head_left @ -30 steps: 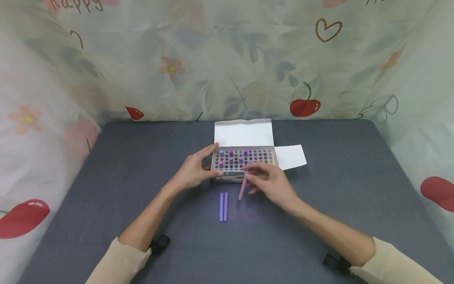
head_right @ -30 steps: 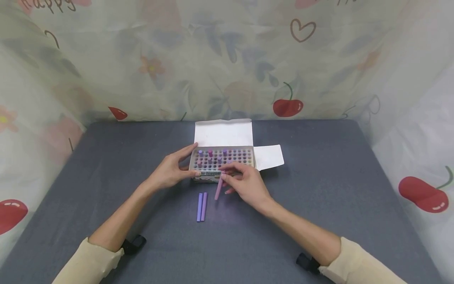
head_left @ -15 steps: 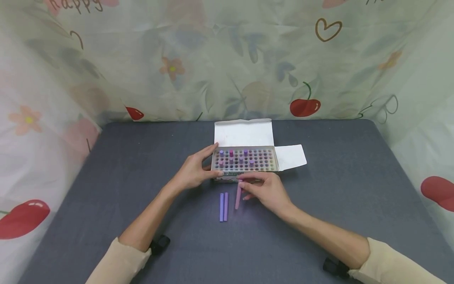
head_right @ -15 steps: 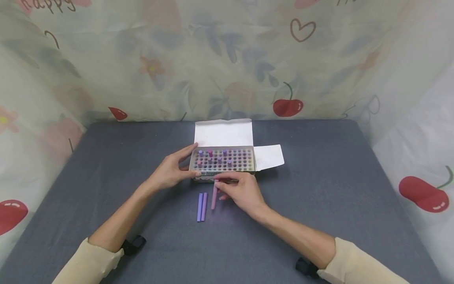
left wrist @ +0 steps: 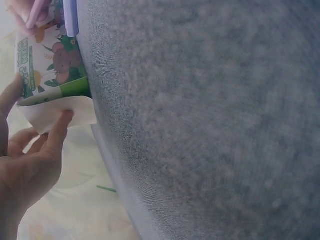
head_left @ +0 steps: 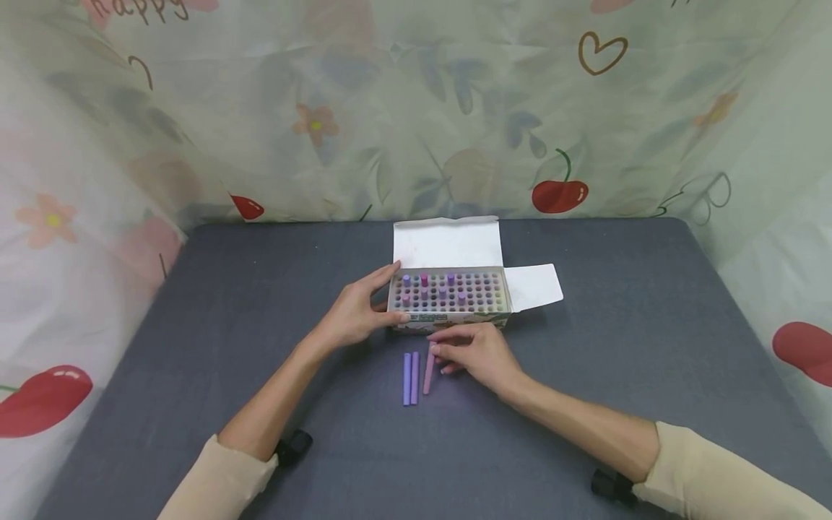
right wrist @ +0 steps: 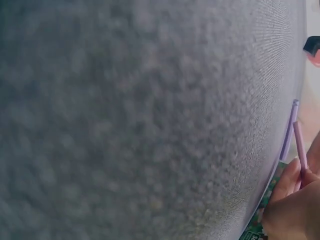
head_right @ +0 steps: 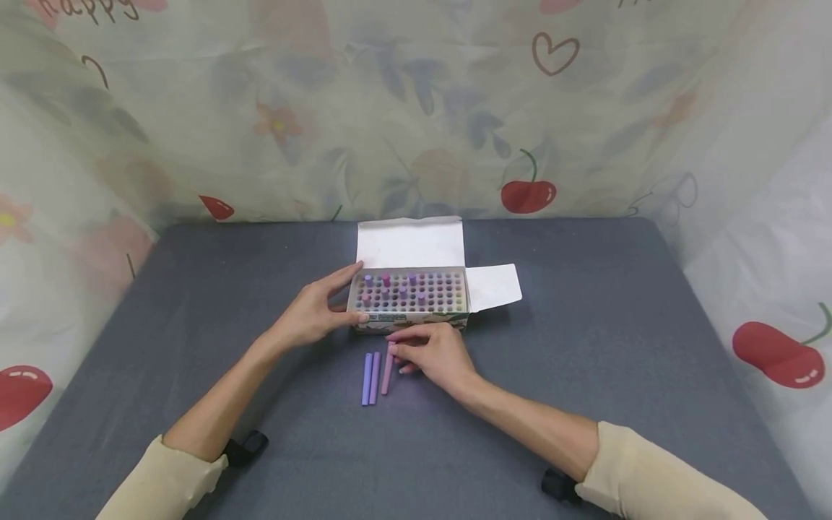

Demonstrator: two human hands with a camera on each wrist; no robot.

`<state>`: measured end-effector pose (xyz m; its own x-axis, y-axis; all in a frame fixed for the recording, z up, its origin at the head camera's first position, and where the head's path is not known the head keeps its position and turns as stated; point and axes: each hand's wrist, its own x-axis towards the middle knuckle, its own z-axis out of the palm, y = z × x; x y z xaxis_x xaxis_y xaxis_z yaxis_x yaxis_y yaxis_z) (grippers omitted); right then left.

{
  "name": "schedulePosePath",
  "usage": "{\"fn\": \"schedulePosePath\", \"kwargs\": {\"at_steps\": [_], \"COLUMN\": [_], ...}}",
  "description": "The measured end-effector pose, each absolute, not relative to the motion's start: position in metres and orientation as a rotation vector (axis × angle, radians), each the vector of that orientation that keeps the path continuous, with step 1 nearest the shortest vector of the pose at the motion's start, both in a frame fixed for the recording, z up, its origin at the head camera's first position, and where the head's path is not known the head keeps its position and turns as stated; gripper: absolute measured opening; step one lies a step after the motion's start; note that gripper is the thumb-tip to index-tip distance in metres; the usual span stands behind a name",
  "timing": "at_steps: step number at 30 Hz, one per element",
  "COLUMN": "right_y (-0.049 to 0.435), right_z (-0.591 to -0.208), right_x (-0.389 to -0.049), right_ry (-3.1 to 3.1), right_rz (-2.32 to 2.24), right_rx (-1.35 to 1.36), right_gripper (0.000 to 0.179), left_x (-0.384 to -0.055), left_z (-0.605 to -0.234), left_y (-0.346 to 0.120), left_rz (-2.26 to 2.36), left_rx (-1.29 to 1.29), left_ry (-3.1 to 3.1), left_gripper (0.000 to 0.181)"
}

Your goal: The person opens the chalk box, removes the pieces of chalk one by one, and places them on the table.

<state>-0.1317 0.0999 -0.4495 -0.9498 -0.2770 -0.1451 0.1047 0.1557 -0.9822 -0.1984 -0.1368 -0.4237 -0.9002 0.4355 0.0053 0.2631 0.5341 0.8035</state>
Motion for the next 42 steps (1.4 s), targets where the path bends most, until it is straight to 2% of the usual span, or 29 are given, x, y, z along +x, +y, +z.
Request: {"fn": "schedulePosePath", "kwargs": {"at_steps": [21, 42], "right_y": [0.097, 0.108], "right_z": [-0.459, -0.453], "right_x": [-0.142, -0.139], "right_ry": [2.090, 1.993], "right_rz": [-1.750, -1.800], "right_rx": [-0.086, -0.270], "right_gripper": [0.016, 0.018], "left_x": [-0.200, -0.199], "left_z": [-0.424, -0.424], "left_y": [-0.136, -0.137], "left_rz": [1.285, 1.316], "left_rx": [0.587, 0.593], "left_ry": [2.575, 2.556], "left_gripper": [0.091, 0.089]}}
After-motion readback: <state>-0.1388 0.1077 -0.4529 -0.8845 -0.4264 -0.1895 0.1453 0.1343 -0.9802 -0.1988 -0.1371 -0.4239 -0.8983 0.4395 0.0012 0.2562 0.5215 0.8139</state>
